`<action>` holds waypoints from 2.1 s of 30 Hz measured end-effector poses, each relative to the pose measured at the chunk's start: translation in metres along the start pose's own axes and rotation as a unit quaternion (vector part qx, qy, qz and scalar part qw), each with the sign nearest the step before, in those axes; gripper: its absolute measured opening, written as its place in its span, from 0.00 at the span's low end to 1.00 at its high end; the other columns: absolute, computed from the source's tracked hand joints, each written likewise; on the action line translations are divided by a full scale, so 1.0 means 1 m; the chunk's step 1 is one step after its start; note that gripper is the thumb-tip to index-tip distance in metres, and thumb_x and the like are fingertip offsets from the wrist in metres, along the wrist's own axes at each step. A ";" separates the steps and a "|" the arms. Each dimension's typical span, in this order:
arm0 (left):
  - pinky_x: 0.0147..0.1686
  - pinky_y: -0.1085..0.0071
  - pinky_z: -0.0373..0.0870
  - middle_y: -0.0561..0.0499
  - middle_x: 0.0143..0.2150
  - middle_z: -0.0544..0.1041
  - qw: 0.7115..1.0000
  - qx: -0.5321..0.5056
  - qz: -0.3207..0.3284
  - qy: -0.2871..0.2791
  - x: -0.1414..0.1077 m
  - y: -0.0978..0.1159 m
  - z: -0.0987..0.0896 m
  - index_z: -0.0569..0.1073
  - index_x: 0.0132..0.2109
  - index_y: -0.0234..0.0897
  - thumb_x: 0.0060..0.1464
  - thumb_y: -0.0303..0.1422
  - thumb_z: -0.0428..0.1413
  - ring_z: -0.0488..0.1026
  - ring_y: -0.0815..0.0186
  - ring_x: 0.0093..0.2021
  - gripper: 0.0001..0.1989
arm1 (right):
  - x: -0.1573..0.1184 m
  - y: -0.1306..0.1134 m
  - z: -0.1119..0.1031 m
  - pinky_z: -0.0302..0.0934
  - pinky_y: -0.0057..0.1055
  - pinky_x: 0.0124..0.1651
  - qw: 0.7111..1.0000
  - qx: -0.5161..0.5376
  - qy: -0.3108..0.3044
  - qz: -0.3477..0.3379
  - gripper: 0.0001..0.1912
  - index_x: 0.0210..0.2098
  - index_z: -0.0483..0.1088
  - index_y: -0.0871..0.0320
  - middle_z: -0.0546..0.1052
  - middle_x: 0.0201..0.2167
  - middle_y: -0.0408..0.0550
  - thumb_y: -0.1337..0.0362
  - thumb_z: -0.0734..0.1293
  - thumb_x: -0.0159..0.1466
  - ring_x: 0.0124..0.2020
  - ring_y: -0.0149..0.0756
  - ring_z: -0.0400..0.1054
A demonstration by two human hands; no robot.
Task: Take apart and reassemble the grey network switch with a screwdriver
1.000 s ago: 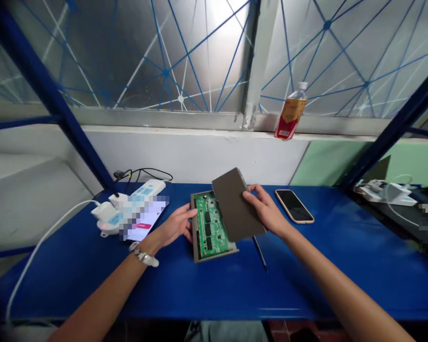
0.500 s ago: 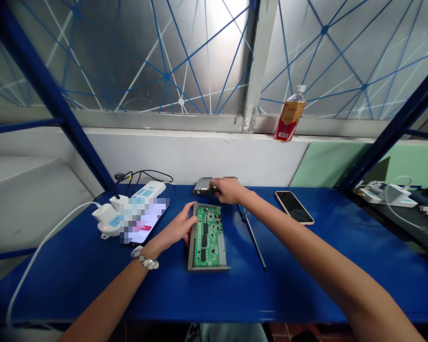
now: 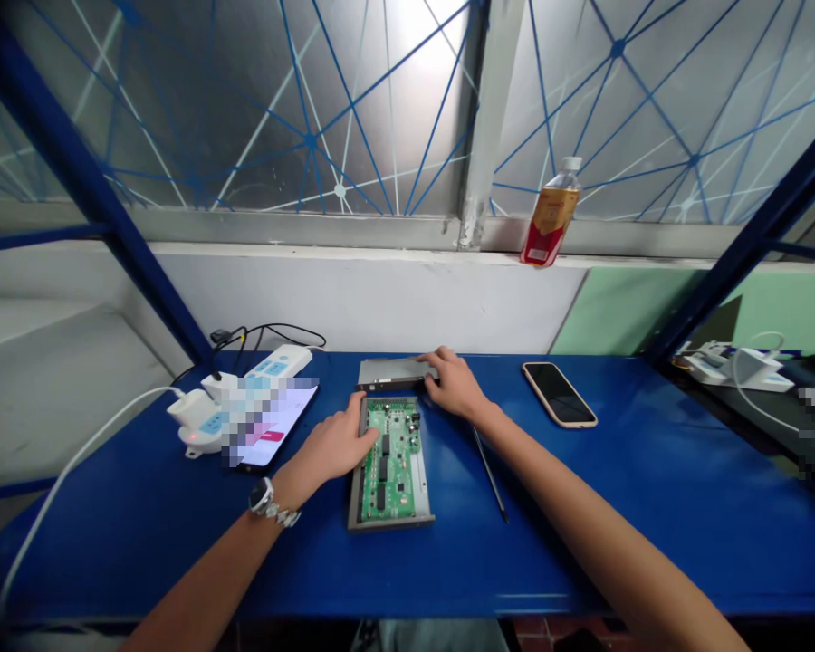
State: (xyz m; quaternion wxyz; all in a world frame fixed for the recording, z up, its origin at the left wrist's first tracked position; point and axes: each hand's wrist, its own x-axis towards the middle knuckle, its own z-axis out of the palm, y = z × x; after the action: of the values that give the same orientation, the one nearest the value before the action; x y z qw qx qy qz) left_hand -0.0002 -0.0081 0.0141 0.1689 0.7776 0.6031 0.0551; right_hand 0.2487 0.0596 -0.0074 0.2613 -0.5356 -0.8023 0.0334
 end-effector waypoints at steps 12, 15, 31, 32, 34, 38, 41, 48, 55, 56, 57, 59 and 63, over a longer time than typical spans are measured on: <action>0.40 0.59 0.71 0.36 0.36 0.80 0.996 -0.015 0.027 0.084 0.001 0.000 -0.001 0.64 0.68 0.30 0.64 0.49 0.49 0.80 0.43 0.39 0.34 | -0.038 0.014 -0.023 0.60 0.35 0.37 0.965 -0.097 -0.116 0.215 0.18 0.50 0.69 0.60 0.80 0.37 0.60 0.54 0.61 0.69 0.38 0.50 0.76; 0.40 0.60 0.71 0.43 0.29 0.77 0.982 -0.092 0.072 0.149 0.015 0.003 -0.007 0.73 0.59 0.35 0.63 0.49 0.51 0.79 0.49 0.34 0.27 | -0.027 0.015 -0.031 0.60 0.33 0.34 0.984 0.033 -0.008 0.174 0.17 0.50 0.68 0.60 0.77 0.28 0.49 0.55 0.61 0.70 0.30 0.43 0.74; 0.52 0.62 0.76 0.41 0.47 0.84 0.882 -0.399 0.247 0.038 0.067 0.019 0.012 0.76 0.52 0.32 0.64 0.36 0.56 0.81 0.58 0.48 0.14 | 0.031 -0.054 -0.076 0.66 0.29 0.26 0.925 0.335 0.174 -0.045 0.24 0.60 0.54 0.50 0.73 0.39 0.45 0.44 0.60 0.72 0.23 0.28 0.68; 0.53 0.62 0.76 0.41 0.47 0.84 0.882 -0.401 0.244 0.041 0.067 0.017 0.013 0.76 0.52 0.32 0.63 0.36 0.57 0.81 0.57 0.49 0.15 | 0.030 -0.053 -0.074 0.66 0.30 0.27 0.927 0.334 0.166 -0.048 0.25 0.60 0.54 0.50 0.74 0.39 0.45 0.44 0.60 0.72 0.23 0.29 0.69; 0.54 0.62 0.75 0.41 0.47 0.84 0.886 -0.395 0.240 0.041 0.067 0.014 0.013 0.77 0.50 0.33 0.63 0.37 0.58 0.81 0.57 0.50 0.14 | 0.029 -0.050 -0.072 0.67 0.30 0.28 0.931 0.332 0.142 -0.057 0.25 0.61 0.54 0.50 0.74 0.39 0.46 0.45 0.59 0.72 0.24 0.29 0.70; 0.54 0.61 0.74 0.43 0.46 0.85 0.901 -0.363 0.234 0.046 0.067 0.011 0.015 0.79 0.46 0.35 0.63 0.37 0.57 0.81 0.56 0.49 0.12 | 0.026 -0.049 -0.069 0.68 0.31 0.30 0.938 0.322 0.101 -0.078 0.24 0.62 0.53 0.51 0.74 0.38 0.46 0.47 0.58 0.73 0.26 0.30 0.71; 0.53 0.62 0.74 0.43 0.46 0.85 0.904 -0.354 0.233 0.056 0.068 0.010 0.017 0.79 0.47 0.35 0.63 0.36 0.57 0.81 0.56 0.49 0.12 | 0.024 -0.051 -0.067 0.69 0.32 0.32 0.940 0.316 0.091 -0.087 0.23 0.63 0.52 0.51 0.74 0.39 0.46 0.48 0.57 0.74 0.27 0.30 0.71; 0.53 0.63 0.74 0.43 0.45 0.84 0.899 -0.365 0.236 0.055 0.069 0.009 0.020 0.79 0.45 0.34 0.63 0.35 0.56 0.81 0.57 0.49 0.10 | 0.023 -0.054 -0.066 0.69 0.33 0.32 0.938 0.321 0.086 -0.093 0.24 0.64 0.52 0.52 0.74 0.41 0.48 0.49 0.58 0.74 0.27 0.30 0.70; 0.53 0.62 0.74 0.44 0.44 0.85 0.903 -0.355 0.234 0.063 0.065 0.010 0.019 0.80 0.45 0.35 0.62 0.37 0.58 0.81 0.57 0.47 0.11 | 0.022 -0.055 -0.069 0.68 0.33 0.33 0.934 0.341 0.062 -0.083 0.26 0.64 0.57 0.52 0.77 0.40 0.48 0.46 0.59 0.73 0.28 0.32 0.72; 0.53 0.62 0.74 0.44 0.45 0.85 0.901 -0.359 0.234 0.063 0.066 0.009 0.020 0.80 0.46 0.35 0.63 0.37 0.58 0.81 0.57 0.47 0.12 | 0.022 -0.055 -0.069 0.68 0.32 0.33 0.933 0.346 0.060 -0.081 0.26 0.63 0.59 0.53 0.77 0.40 0.48 0.45 0.59 0.73 0.28 0.32 0.72; 0.53 0.62 0.74 0.44 0.46 0.85 0.900 -0.362 0.236 0.061 0.066 0.009 0.021 0.80 0.48 0.35 0.63 0.38 0.57 0.81 0.56 0.48 0.13 | 0.022 -0.055 -0.068 0.68 0.32 0.32 0.931 0.351 0.057 -0.079 0.26 0.62 0.60 0.53 0.77 0.40 0.48 0.45 0.58 0.73 0.28 0.32 0.72; 0.55 0.61 0.74 0.44 0.48 0.84 0.900 -0.359 0.239 0.063 0.066 0.008 0.023 0.80 0.50 0.36 0.64 0.39 0.57 0.80 0.56 0.50 0.14 | 0.022 -0.057 -0.067 0.67 0.32 0.32 0.928 0.361 0.052 -0.074 0.25 0.59 0.63 0.54 0.77 0.40 0.48 0.45 0.58 0.73 0.28 0.31 0.71; 0.56 0.62 0.72 0.45 0.49 0.84 0.909 -0.333 0.238 0.080 0.064 0.008 0.025 0.82 0.47 0.38 0.65 0.39 0.55 0.80 0.55 0.51 0.14 | 0.021 -0.059 -0.063 0.63 0.31 0.29 0.939 0.329 0.086 -0.045 0.22 0.52 0.65 0.54 0.76 0.37 0.46 0.45 0.64 0.69 0.25 0.30 0.68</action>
State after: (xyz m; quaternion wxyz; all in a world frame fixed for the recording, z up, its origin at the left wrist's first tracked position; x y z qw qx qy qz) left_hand 0.0317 0.0465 -0.0138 0.3508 0.7897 0.3585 0.3532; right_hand 0.2213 0.0389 0.0748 0.4924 -0.3839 -0.7442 0.2374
